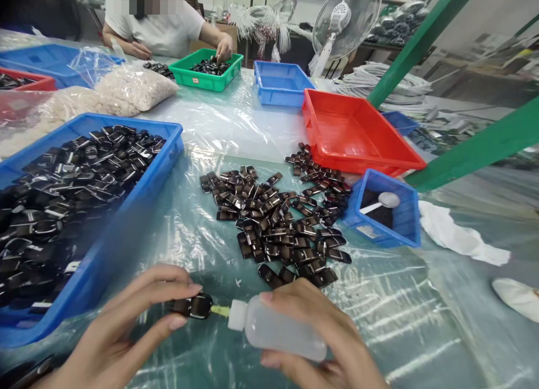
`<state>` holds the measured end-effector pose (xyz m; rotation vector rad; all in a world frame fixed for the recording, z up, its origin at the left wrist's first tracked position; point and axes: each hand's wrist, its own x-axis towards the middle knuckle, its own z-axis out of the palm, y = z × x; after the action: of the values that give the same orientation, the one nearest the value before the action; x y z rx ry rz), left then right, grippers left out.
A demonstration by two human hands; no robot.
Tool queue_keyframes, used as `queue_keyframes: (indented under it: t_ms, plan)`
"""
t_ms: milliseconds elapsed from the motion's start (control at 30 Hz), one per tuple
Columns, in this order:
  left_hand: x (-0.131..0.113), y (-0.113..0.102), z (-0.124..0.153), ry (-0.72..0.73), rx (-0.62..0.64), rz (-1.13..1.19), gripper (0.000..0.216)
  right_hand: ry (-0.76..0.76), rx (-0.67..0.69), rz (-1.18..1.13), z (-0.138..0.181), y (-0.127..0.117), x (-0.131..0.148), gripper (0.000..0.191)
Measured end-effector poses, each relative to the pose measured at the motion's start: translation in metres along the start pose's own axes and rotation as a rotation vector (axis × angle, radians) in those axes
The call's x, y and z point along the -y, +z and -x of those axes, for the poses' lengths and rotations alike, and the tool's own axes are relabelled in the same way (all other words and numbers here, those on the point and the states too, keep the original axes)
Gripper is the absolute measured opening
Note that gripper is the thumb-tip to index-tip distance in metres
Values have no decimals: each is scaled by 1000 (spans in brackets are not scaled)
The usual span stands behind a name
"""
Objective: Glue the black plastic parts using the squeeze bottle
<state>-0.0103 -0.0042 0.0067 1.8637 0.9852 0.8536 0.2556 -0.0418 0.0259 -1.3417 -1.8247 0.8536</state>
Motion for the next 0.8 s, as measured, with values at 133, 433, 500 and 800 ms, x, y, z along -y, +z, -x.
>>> queue_keyframes:
  t_ms: [133, 433, 500, 800]
  plan:
    - [2, -1, 0, 37, 30, -11, 29, -20, 8, 7, -2, 1, 0, 61]
    - [3, -3, 1, 95, 32, -71, 29, 62, -57, 38, 2, 2, -1, 53]
    - [4, -4, -1, 65, -13, -97, 28, 90, -68, 57, 4, -1, -3, 50]
    - [8, -1, -10, -156, -307, -36, 17, 213, -94, -112, -12, 14, -10, 35]
